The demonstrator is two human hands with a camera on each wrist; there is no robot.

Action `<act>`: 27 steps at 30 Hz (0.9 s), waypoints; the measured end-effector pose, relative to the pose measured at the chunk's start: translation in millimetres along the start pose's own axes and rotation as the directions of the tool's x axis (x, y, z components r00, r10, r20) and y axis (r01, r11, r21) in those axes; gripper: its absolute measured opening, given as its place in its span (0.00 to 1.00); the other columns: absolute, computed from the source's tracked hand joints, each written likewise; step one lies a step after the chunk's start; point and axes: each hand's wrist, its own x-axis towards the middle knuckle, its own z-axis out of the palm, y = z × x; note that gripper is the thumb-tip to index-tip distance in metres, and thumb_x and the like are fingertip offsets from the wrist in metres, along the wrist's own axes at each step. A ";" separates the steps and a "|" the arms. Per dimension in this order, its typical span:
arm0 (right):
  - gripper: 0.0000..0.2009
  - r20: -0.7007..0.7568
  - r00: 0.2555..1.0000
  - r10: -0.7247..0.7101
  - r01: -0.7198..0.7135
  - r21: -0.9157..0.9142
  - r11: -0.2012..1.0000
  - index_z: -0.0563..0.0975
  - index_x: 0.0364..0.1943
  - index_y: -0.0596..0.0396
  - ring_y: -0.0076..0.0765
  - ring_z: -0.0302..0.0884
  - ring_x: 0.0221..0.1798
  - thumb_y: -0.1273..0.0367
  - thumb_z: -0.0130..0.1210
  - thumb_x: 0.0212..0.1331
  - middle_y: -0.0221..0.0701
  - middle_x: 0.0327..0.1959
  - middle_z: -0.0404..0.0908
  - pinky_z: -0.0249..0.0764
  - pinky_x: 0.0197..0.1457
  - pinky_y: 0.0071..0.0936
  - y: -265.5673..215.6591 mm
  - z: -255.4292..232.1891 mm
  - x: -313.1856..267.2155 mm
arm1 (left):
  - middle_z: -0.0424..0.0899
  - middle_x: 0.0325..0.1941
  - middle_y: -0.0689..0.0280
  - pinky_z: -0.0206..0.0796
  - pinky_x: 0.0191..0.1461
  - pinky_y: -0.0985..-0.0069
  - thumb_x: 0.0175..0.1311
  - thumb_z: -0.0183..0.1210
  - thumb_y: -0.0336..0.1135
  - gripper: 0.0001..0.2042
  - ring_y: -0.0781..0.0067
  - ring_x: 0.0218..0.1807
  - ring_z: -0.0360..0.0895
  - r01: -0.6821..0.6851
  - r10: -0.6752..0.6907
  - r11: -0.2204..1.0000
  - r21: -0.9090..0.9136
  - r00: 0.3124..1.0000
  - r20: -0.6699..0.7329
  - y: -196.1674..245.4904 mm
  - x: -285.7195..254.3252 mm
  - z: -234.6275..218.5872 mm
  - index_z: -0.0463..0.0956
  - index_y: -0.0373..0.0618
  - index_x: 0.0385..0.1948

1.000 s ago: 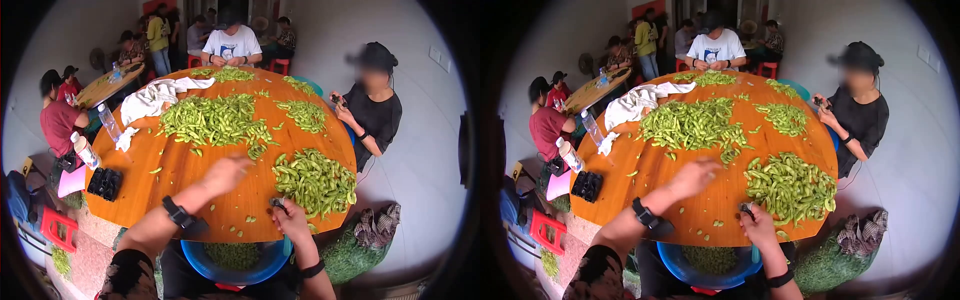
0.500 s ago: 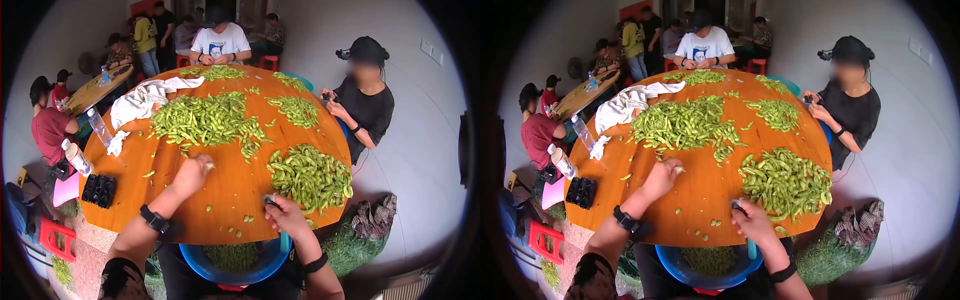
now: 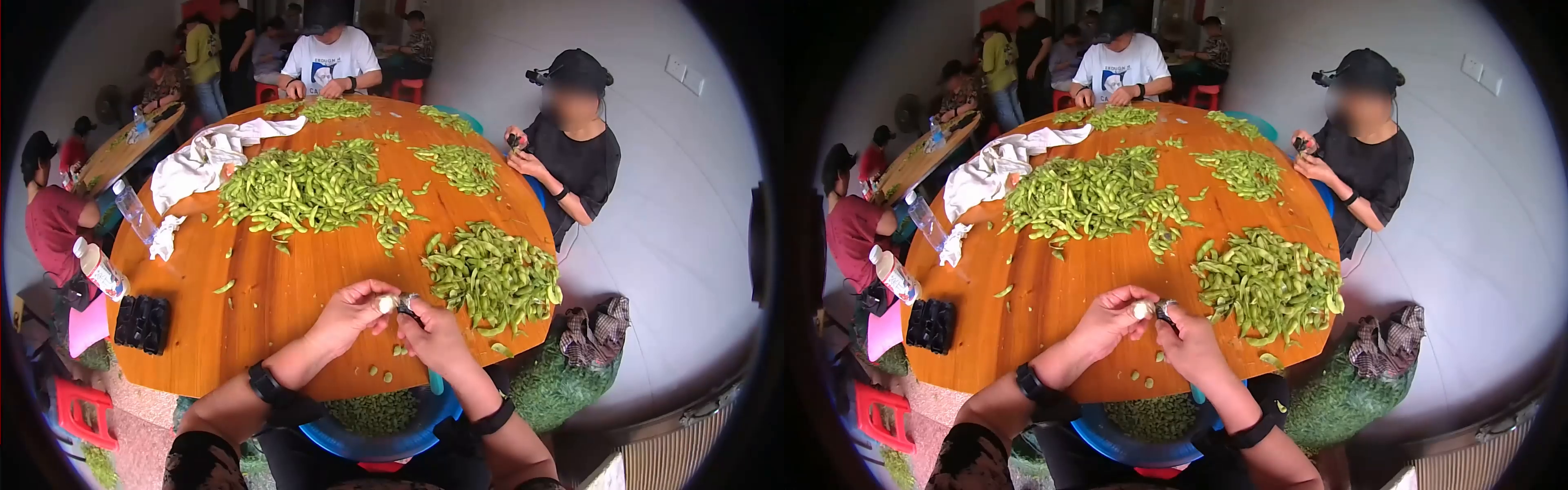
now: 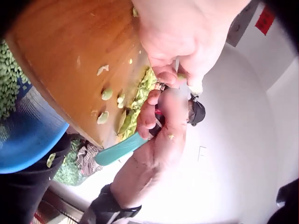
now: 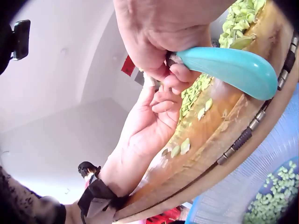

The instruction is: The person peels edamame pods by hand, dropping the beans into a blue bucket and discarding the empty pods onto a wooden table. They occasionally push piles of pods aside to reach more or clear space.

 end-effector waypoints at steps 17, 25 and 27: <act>0.08 0.081 0.966 0.245 -0.254 0.134 0.958 0.76 0.44 0.54 0.16 0.70 0.18 0.70 0.49 0.64 0.24 0.23 0.75 0.64 0.17 0.16 -6.2 0.7 10.0 | 0.79 0.36 0.65 0.70 0.30 0.81 0.66 0.46 0.22 0.15 0.80 0.27 0.74 -0.113 0.164 0.777 0.619 0.986 -0.026 -2.7 -1.9 -10.6 0.73 0.42 0.52; 0.05 0.123 0.957 0.263 -0.280 0.157 0.947 0.75 0.37 0.56 0.17 0.70 0.19 0.69 0.50 0.64 0.25 0.23 0.75 0.64 0.17 0.16 -4.6 -0.2 10.2 | 0.79 0.40 0.52 0.73 0.33 0.74 0.57 0.49 0.17 0.24 0.68 0.28 0.79 -0.350 0.371 0.348 0.870 0.904 0.215 -5.3 -2.6 -9.9 0.68 0.39 0.58; 0.05 0.100 0.963 0.250 -0.262 0.138 0.955 0.74 0.33 0.56 0.15 0.69 0.19 0.71 0.50 0.65 0.24 0.23 0.75 0.61 0.16 0.15 -7.7 1.7 9.7 | 0.80 0.38 0.53 0.74 0.32 0.74 0.57 0.50 0.18 0.23 0.69 0.27 0.80 -0.358 0.399 0.372 0.856 0.895 0.201 -7.3 -1.9 -10.4 0.69 0.39 0.57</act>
